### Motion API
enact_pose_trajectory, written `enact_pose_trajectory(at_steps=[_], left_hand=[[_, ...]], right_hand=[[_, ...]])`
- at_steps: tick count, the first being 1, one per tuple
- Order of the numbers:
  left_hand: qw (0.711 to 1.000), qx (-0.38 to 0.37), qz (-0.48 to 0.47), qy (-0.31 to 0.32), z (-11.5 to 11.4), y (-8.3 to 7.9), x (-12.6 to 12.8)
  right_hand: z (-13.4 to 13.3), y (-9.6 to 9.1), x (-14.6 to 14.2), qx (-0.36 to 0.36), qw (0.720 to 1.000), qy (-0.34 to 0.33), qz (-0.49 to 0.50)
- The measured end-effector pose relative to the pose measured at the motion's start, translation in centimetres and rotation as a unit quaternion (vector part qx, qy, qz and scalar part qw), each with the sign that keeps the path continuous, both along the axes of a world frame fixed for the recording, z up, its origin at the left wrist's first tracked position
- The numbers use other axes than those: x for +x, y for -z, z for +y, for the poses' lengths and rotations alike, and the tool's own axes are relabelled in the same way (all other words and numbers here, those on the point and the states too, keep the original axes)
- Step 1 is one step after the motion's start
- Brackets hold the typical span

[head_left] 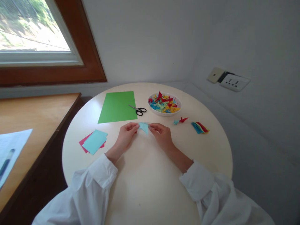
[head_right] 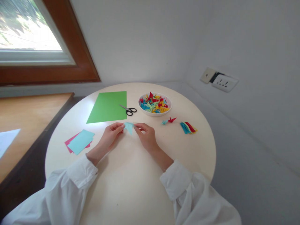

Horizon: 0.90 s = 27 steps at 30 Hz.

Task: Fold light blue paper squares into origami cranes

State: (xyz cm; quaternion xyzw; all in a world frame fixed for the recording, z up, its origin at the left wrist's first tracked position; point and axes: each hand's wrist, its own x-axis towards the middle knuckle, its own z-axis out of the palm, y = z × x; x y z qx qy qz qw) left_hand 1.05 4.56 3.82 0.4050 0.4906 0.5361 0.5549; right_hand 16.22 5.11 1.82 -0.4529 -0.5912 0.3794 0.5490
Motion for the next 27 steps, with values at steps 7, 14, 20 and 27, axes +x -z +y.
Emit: enact_pose_trajectory(at_steps=[7, 14, 20, 27], left_hand=[[0.991, 0.095, 0.092, -0.019, 0.1, 0.6, -0.1], [0.977, 0.141, 0.160, -0.012, 0.3, 1.0, -0.4], [0.964, 0.159, 0.210, -0.031, 0.1, 0.8, -0.4], [0.945, 0.194, 0.259, -0.051, -0.1, 0.7, -0.3]], right_hand=[[-0.1, -0.1, -0.1, 0.009, 0.999, -0.011, -0.032], [0.0, -0.1, -0.1, 0.014, 0.998, -0.008, -0.062], [0.1, -0.1, -0.1, -0.006, 0.999, -0.007, -0.037], [0.1, 0.0, -0.1, -0.027, 0.999, -0.019, -0.028]])
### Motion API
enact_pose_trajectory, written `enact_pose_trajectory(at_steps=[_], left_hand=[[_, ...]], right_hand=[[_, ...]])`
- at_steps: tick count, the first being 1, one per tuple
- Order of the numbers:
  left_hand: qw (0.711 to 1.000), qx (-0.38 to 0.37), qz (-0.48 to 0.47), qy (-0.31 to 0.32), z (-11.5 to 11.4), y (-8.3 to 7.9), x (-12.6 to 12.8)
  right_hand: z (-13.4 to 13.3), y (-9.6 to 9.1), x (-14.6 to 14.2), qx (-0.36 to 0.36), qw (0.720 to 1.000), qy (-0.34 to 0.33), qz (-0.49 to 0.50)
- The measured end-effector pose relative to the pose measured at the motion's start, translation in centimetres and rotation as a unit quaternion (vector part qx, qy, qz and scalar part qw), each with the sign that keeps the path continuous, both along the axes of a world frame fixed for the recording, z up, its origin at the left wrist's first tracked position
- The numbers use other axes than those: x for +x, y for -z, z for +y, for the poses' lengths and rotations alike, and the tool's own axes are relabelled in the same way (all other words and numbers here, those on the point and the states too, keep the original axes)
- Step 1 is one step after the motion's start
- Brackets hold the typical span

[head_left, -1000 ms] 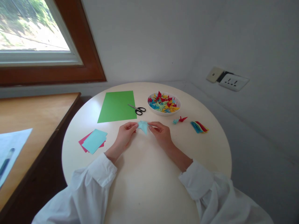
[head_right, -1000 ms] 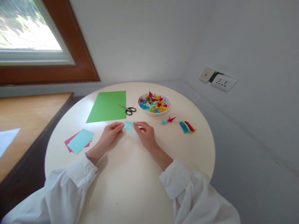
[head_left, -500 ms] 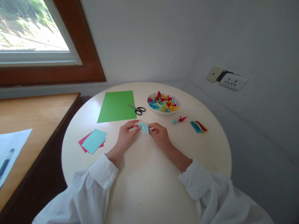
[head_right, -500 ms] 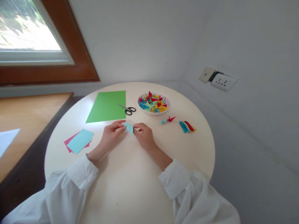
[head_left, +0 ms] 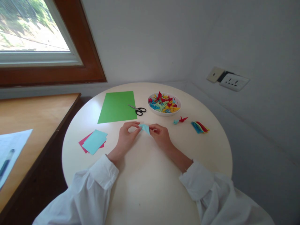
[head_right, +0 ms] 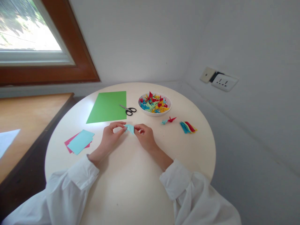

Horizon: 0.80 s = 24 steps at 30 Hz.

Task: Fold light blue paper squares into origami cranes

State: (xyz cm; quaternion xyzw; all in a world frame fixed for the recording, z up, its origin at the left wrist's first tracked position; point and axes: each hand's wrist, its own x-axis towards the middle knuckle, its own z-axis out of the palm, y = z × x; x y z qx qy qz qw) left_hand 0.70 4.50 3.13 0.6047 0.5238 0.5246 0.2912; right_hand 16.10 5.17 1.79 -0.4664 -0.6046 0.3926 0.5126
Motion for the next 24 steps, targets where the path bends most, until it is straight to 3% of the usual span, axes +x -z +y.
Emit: enact_pose_trajectory(at_steps=[11, 24], left_hand=[[0.995, -0.062, -0.041, 0.060, 0.34, 0.47, 0.11], [0.996, -0.051, -0.051, 0.044, 0.42, 0.58, -0.10]], right_hand=[[0.02, 0.18, -0.14, -0.003, 1.000, -0.022, 0.016], [-0.10, -0.27, -0.07, -0.003, 1.000, -0.010, 0.016]])
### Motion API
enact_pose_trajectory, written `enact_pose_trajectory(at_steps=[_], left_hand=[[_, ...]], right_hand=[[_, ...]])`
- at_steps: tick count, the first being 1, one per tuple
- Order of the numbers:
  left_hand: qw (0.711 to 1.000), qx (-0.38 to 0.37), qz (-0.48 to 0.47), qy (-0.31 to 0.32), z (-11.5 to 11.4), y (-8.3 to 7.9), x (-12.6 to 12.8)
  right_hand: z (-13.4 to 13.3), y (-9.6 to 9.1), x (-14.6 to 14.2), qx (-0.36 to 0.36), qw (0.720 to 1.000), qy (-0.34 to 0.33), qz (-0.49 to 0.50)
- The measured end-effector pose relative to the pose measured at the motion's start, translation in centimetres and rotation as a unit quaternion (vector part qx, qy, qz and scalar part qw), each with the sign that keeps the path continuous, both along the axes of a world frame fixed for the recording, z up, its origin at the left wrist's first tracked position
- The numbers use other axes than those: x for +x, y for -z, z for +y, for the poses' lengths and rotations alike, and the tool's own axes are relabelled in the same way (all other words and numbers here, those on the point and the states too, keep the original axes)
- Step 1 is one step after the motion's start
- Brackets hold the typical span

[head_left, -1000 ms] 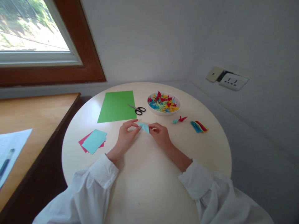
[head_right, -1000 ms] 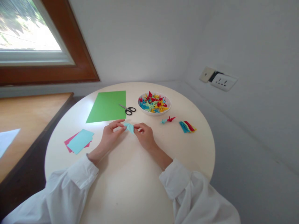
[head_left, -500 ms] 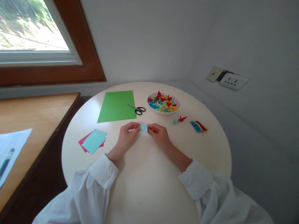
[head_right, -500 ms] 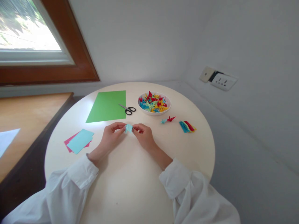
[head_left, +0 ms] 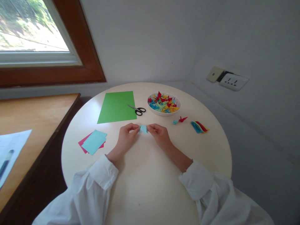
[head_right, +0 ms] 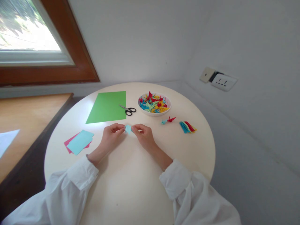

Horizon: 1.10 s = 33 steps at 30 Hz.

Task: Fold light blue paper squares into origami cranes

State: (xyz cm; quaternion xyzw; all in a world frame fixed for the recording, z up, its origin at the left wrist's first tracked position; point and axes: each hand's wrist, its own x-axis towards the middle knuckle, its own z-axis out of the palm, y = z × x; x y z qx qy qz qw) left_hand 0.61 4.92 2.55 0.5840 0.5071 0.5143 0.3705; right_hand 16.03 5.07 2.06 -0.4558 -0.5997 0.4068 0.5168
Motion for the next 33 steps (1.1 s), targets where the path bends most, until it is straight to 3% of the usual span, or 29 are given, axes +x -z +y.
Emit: enact_pose_trajectory(at_steps=[8, 16, 23, 33], left_hand=[[0.998, 0.001, -0.045, 0.041, 0.0, 0.2, 0.2], [0.995, -0.045, -0.020, 0.082, -0.5, -0.4, 0.6], [0.993, -0.058, -0.036, 0.095, -0.8, -0.8, 0.9], [0.995, -0.052, -0.019, 0.079, -0.5, -0.5, 0.8]], right_hand=[[0.1, 0.3, -0.1, 0.005, 1.000, 0.015, -0.019], [0.0, 0.5, -0.1, 0.018, 0.999, -0.004, -0.050], [-0.1, 0.5, 0.0, 0.072, 0.995, 0.010, -0.074], [-0.1, 0.7, -0.1, 0.018, 1.000, -0.006, -0.012]])
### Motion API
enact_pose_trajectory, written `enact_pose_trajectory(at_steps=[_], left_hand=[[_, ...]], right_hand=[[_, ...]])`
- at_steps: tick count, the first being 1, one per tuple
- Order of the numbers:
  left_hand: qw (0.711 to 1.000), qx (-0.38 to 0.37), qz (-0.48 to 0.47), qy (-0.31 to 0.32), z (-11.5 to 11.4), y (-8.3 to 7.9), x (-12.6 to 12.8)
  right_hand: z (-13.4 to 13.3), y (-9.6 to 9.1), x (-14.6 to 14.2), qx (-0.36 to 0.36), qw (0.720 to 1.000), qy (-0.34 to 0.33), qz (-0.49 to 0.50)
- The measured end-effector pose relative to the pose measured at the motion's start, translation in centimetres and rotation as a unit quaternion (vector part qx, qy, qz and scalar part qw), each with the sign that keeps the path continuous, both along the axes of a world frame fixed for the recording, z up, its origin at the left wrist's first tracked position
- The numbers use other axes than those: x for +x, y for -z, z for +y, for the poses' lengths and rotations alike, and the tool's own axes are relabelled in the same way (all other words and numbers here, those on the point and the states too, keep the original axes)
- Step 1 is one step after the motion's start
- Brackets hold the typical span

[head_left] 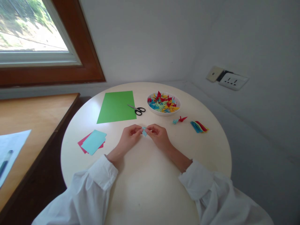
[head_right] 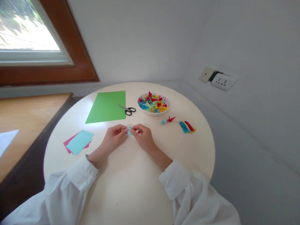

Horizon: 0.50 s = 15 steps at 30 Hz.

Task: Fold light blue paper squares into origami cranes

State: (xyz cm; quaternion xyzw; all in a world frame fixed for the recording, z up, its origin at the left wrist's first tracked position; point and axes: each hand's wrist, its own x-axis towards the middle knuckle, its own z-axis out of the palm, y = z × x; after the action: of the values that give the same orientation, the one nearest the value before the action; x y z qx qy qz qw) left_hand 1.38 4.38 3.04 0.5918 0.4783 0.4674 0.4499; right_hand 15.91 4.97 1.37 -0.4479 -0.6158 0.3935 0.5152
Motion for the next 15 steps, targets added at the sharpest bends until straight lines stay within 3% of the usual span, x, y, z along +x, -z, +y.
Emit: enact_pose_trajectory(at_steps=[15], left_hand=[[0.999, 0.024, -0.036, 0.030, -0.26, -0.18, -0.04]], right_hand=[[0.36, -0.35, -0.28, -0.090, 0.984, -0.026, 0.150]])
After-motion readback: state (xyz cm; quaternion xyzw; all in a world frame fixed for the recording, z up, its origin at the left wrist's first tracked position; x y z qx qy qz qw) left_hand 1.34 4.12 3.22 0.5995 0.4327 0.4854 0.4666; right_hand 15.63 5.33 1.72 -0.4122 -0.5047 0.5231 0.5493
